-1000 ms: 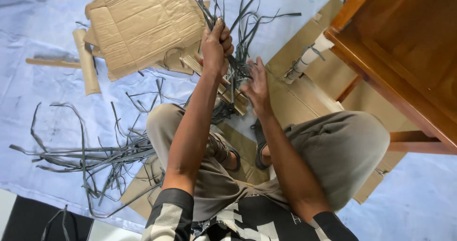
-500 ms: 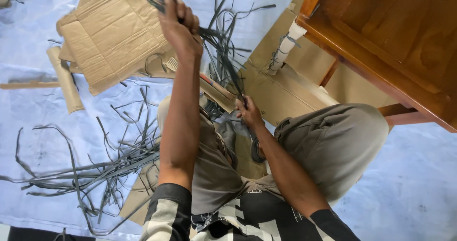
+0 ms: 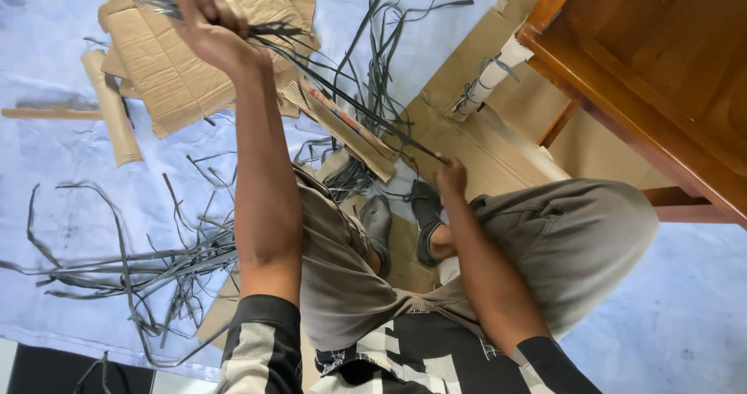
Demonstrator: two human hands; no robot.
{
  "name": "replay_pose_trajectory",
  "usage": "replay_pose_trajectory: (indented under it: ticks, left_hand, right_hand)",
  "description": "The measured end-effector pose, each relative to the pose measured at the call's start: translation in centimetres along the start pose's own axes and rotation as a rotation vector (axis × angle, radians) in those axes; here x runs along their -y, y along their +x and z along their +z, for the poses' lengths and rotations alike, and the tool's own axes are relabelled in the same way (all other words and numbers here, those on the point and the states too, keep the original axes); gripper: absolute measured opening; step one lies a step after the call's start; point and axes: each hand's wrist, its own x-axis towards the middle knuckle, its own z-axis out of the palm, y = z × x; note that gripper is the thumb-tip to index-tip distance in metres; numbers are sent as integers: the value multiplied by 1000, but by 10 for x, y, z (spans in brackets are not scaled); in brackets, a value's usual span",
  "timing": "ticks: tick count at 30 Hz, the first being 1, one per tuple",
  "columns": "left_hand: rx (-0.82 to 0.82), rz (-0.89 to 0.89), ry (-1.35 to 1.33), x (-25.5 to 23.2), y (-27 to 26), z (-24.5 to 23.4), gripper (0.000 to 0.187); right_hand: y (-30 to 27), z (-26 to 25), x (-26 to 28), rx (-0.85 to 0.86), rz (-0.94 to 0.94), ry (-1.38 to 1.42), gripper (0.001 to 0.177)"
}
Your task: Tying plastic straps to secure a wooden chair for packing or shipping.
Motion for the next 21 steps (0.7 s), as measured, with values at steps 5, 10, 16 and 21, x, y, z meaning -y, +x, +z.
replay_pose_trajectory:
  ticks: [5, 10, 16, 21]
  left_hand:
    - [-87, 78, 1, -38, 13, -5, 31]
    - [-103, 74, -10, -35, 10, -7, 28]
    - [-17, 53, 31, -12, 5, -20, 25]
    - [-82, 30, 44, -18, 9, -22, 26]
  right_hand:
    - [-2, -24, 4, -30, 185, 327, 24]
    - [-1, -28, 23, 63, 267, 686, 32]
    - [-11, -40, 62, 220, 369, 765, 20]
    - [28, -40, 2, 92, 665, 1111, 28]
